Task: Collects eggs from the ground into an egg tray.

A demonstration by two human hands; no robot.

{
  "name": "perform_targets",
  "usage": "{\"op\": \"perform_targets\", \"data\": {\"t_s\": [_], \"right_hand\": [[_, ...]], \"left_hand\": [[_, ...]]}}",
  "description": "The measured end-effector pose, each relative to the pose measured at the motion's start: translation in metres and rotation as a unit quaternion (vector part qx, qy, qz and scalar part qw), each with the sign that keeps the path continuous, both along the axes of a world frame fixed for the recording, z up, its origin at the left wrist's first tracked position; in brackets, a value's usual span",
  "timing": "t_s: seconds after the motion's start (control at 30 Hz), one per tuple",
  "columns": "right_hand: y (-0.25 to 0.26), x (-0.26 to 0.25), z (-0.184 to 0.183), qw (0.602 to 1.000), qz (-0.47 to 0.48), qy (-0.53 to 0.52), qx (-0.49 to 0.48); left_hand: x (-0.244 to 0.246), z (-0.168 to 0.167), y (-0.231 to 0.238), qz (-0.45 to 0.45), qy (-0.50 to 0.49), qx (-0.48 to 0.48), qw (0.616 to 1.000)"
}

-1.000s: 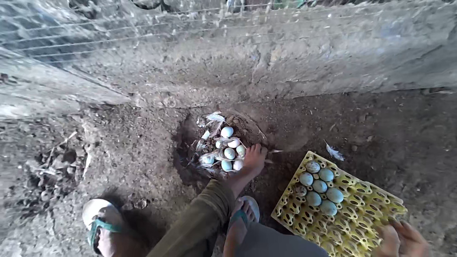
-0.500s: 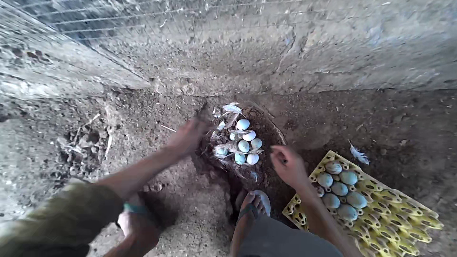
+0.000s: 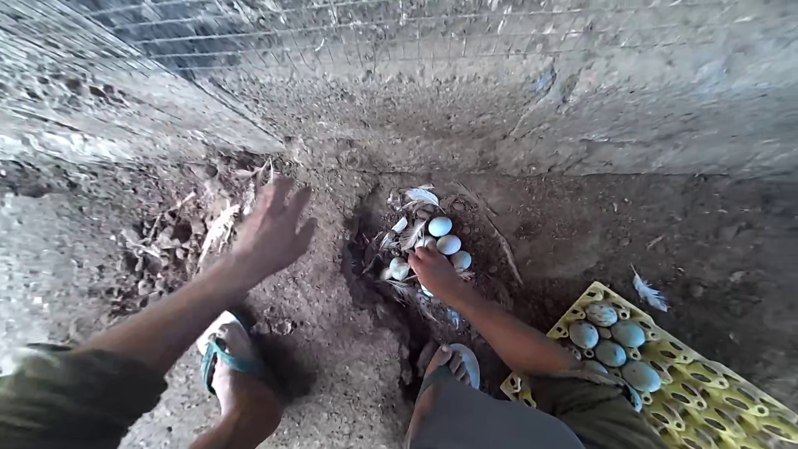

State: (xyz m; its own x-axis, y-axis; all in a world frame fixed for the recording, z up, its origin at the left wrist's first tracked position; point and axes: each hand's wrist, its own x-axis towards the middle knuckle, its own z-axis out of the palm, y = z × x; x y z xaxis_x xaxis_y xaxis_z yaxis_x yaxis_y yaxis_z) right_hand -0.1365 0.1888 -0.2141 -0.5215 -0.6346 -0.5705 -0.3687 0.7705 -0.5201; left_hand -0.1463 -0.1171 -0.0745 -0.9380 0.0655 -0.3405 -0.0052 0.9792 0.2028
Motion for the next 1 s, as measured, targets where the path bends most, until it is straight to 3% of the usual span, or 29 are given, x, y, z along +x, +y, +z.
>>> {"op": "perform_targets", "data": {"t_s": [0.1,0.2,0.23,0.27,0.33,0.37,0.4,0.47,0.53,0.6,0.7,1.0], "right_hand": [[0.012,-0.006,0.003,0.997,-0.059,-0.035,-0.040],[0.052,-0.029,0.027,0.954,-0.266,-0.078,-0.116],[0.073,-0.034,0.035,0.908,-0.373,-0.075,-0.174],[0.092,-0.037,0.041,0.822,-0.499,-0.062,-0.266],[0.121,-0.045,0.048,0.606,-0.673,-0.045,-0.420],[0.130,-0.050,0.050,0.550,-0.719,-0.032,-0.424],[0.132,-0.050,0.049,0.560,-0.734,-0.007,-0.385],[0.120,-0.040,0.042,0.705,-0.658,0.047,-0.258],[0.097,-0.036,0.031,0.858,-0.492,0.051,-0.141],[0.072,-0.039,0.012,0.942,-0.325,0.041,-0.073],[0.049,-0.048,-0.012,0.983,-0.178,0.053,0.007],[0.045,-0.077,-0.014,0.995,-0.072,-0.029,0.067]], "left_hand": [[-0.003,-0.027,0.055,-0.029,-0.001,0.110,0.993],[-0.007,-0.071,0.099,-0.041,-0.012,0.182,0.982],[-0.009,-0.081,0.113,-0.033,-0.043,0.184,0.981],[-0.012,-0.089,0.126,-0.029,-0.079,0.182,0.980],[-0.014,-0.108,0.148,-0.058,-0.116,0.188,0.974],[-0.012,-0.119,0.158,-0.083,-0.118,0.197,0.970],[-0.010,-0.127,0.166,-0.103,-0.126,0.204,0.965],[-0.007,-0.139,0.181,-0.121,-0.160,0.195,0.960],[-0.004,-0.149,0.189,-0.119,-0.183,0.180,0.959],[-0.003,-0.157,0.191,-0.102,-0.186,0.165,0.963],[-0.003,-0.167,0.193,-0.088,-0.169,0.153,0.970],[-0.002,-0.162,0.204,-0.024,-0.193,0.121,0.973]]}}
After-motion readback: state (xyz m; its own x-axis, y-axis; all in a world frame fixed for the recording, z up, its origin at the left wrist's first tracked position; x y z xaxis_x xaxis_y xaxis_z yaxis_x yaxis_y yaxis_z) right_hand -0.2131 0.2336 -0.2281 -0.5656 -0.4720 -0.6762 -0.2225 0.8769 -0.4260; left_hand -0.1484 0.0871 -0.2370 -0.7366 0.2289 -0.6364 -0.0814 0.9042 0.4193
